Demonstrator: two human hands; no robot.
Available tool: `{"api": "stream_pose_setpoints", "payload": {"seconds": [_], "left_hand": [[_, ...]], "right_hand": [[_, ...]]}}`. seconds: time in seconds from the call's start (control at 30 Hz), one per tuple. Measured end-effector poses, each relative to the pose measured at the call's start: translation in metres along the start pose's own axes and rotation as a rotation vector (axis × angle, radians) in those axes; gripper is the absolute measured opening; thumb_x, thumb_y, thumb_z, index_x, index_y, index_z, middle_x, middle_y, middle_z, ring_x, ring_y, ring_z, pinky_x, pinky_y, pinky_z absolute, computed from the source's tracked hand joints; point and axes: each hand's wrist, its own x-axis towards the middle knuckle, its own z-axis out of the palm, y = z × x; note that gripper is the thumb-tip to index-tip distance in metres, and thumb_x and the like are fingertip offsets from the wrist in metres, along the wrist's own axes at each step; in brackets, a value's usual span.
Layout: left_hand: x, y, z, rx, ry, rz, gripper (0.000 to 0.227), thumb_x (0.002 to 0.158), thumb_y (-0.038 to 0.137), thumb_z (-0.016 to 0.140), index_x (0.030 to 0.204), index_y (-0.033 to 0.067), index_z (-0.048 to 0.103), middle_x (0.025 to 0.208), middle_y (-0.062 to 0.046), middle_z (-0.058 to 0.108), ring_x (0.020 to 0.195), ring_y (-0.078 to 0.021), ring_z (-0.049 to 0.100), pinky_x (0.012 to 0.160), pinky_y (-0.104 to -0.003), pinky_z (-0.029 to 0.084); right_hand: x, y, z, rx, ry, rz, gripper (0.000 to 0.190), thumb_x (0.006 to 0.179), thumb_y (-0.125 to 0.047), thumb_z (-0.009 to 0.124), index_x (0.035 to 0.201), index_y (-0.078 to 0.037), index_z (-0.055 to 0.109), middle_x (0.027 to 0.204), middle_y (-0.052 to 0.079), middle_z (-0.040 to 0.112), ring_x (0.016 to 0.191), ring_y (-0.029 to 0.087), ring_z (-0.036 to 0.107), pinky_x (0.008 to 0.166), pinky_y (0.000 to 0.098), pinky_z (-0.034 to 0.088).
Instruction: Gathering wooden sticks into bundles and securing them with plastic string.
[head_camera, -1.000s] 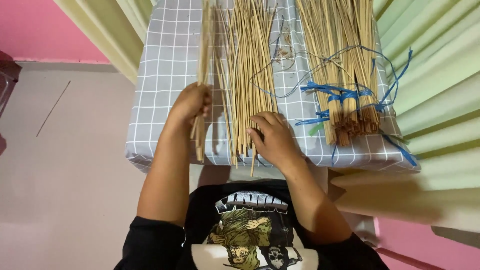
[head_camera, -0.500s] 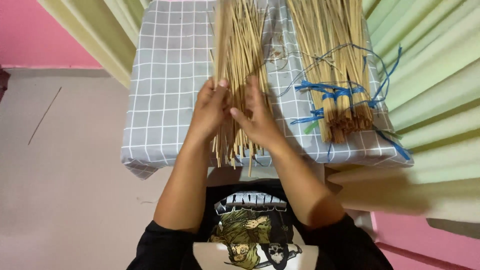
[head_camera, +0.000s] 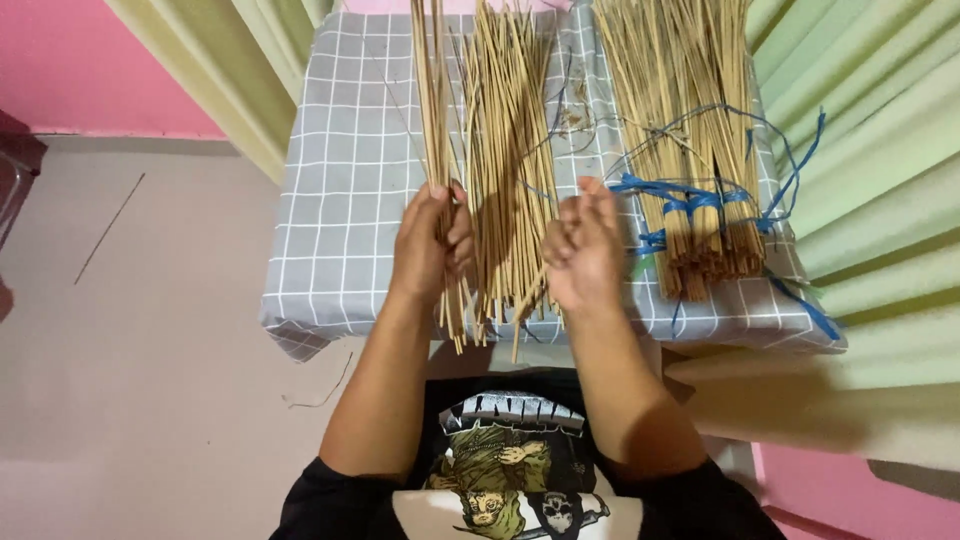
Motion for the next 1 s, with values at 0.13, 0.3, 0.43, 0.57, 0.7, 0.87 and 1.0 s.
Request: {"api": "stream_pose_setpoints", "payload": {"seconds": [0.13, 0.3, 0.43, 0.57, 0.7, 0.87, 1.0], "left_hand": [[-0.018, -0.007, 0.028, -0.078, 0.023, -0.01, 0.022, 0.11, 0.024, 0.04, 0.101, 0.0103, 0.055, 0.06, 0.002, 0.037, 0.04, -0.0093, 0.036, 0.033, -0.023, 0.029], [-0.028, -0.016, 0.05, 0.136, 0.091, 0.204, 0.015, 0.105, 0.01, 0.058, 0.11, -0.0001, 0.068, 0.078, -0.009, 0.069, 0.063, -0.0103, 0.054, 0.056, -0.025, 0.049], [-0.027, -0.024, 0.053, -0.038, 0.233, 0.264, 0.019, 0.105, 0.008, 0.058, 0.114, -0.0056, 0.067, 0.076, -0.013, 0.069, 0.056, -0.011, 0.055, 0.05, -0.026, 0.051], [-0.02, -0.03, 0.052, -0.177, 0.31, 0.304, 0.025, 0.108, 0.012, 0.052, 0.124, -0.0043, 0.062, 0.098, -0.015, 0.074, 0.085, -0.0161, 0.068, 0.077, -0.029, 0.058], [-0.011, -0.043, 0.044, -0.277, 0.276, 0.304, 0.027, 0.108, 0.017, 0.053, 0.125, -0.003, 0.059, 0.107, -0.018, 0.075, 0.103, -0.0251, 0.074, 0.094, -0.037, 0.058], [-0.013, -0.039, 0.047, -0.347, 0.224, 0.263, 0.029, 0.108, 0.016, 0.053, 0.127, -0.005, 0.058, 0.11, -0.025, 0.074, 0.089, -0.0292, 0.077, 0.076, -0.038, 0.066], [-0.018, -0.029, 0.049, -0.325, 0.206, 0.222, 0.029, 0.108, 0.014, 0.051, 0.127, -0.0067, 0.058, 0.112, -0.029, 0.073, 0.087, -0.0321, 0.077, 0.071, -0.042, 0.067]], "right_hand": [[-0.03, -0.015, 0.013, -0.011, -0.082, -0.003, 0.025, 0.111, -0.036, 0.046, 0.127, -0.019, 0.053, 0.075, -0.006, 0.051, 0.045, 0.004, 0.043, 0.04, 0.0194, 0.037], [-0.056, 0.025, 0.019, -0.385, -0.201, -0.146, 0.042, 0.092, -0.016, 0.076, 0.127, -0.005, 0.056, 0.093, 0.003, 0.064, 0.072, 0.006, 0.06, 0.063, 0.0202, 0.052], [-0.056, 0.033, 0.011, -0.563, -0.206, -0.266, 0.047, 0.092, -0.012, 0.079, 0.127, -0.002, 0.05, 0.09, 0.008, 0.061, 0.077, 0.014, 0.061, 0.07, 0.0278, 0.053], [-0.048, 0.048, -0.002, -0.652, -0.277, -0.262, 0.026, 0.095, -0.012, 0.074, 0.115, -0.001, 0.062, 0.086, 0.009, 0.066, 0.083, 0.014, 0.063, 0.077, 0.0302, 0.054], [-0.047, 0.059, -0.01, -0.703, -0.287, -0.269, 0.016, 0.095, -0.006, 0.071, 0.109, -0.001, 0.068, 0.078, 0.003, 0.06, 0.076, 0.012, 0.059, 0.071, 0.0262, 0.049], [-0.053, 0.045, 0.008, -0.576, -0.276, -0.235, 0.013, 0.101, -0.013, 0.066, 0.105, -0.002, 0.068, 0.079, 0.003, 0.062, 0.077, 0.012, 0.054, 0.071, 0.0278, 0.045], [-0.06, 0.039, 0.021, -0.407, -0.224, -0.163, 0.011, 0.102, -0.017, 0.062, 0.101, -0.007, 0.064, 0.082, -0.001, 0.058, 0.075, 0.007, 0.051, 0.071, 0.0258, 0.04]]}}
